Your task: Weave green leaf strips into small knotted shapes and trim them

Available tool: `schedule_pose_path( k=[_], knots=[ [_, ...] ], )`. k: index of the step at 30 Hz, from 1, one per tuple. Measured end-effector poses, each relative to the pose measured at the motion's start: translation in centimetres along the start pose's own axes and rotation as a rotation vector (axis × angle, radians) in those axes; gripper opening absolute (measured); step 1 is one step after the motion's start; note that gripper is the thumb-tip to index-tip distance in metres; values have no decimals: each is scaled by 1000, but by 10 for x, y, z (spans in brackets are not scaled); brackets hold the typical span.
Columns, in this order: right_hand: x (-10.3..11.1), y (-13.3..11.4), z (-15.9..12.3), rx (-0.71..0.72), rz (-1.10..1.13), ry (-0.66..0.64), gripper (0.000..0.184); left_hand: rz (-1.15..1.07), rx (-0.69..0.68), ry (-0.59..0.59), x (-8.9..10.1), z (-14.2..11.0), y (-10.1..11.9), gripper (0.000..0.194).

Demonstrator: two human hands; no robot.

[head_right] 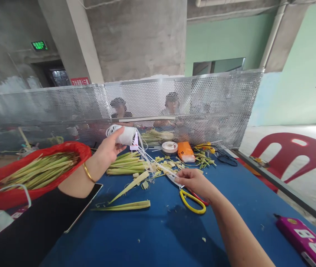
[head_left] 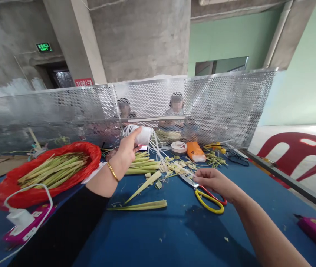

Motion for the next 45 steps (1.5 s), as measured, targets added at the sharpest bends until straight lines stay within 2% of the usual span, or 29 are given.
schedule_pose_path(
  k=[3,9,14,23,26,30,35,38,42,45],
  knots=[
    [9,0,1,6,-49,30,48,27,-18,-5,9,13,8,37],
    [34,-1,-1,14,-23,202,50,139,1,76,29,23,10,30],
    [51,6,2,10,6,291,46,170,-38,118,33,21,8,34],
    [79,21,3,-58,-33,361,50,184,-76,163,32,21,6,43],
    [83,24,4,-79,-108,394,46,177,-79,150,29,20,4,42],
    [96,30,4,-140,-300,479,32,169,-88,146,30,21,2,42],
    [118,26,-7,-198,-609,722,24,155,-87,119,30,20,3,41],
    [109,12,-12,-123,-701,792,21,129,-66,45,21,14,2,37],
    [86,-6,-14,14,-713,791,22,71,-4,-124,-1,-1,-3,36],
    [71,-13,-11,137,-559,734,24,22,69,-273,-22,-16,-9,35]
  ],
)
Point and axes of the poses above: each hand's wrist, its own z-axis towards the middle knuckle, its own x-axis out of the back of the hand, y = z × x, the point moved 10 cm from there along z, towards the middle knuckle, and after that the axes turned 8 degrees about -x, right-handed, at the moved point
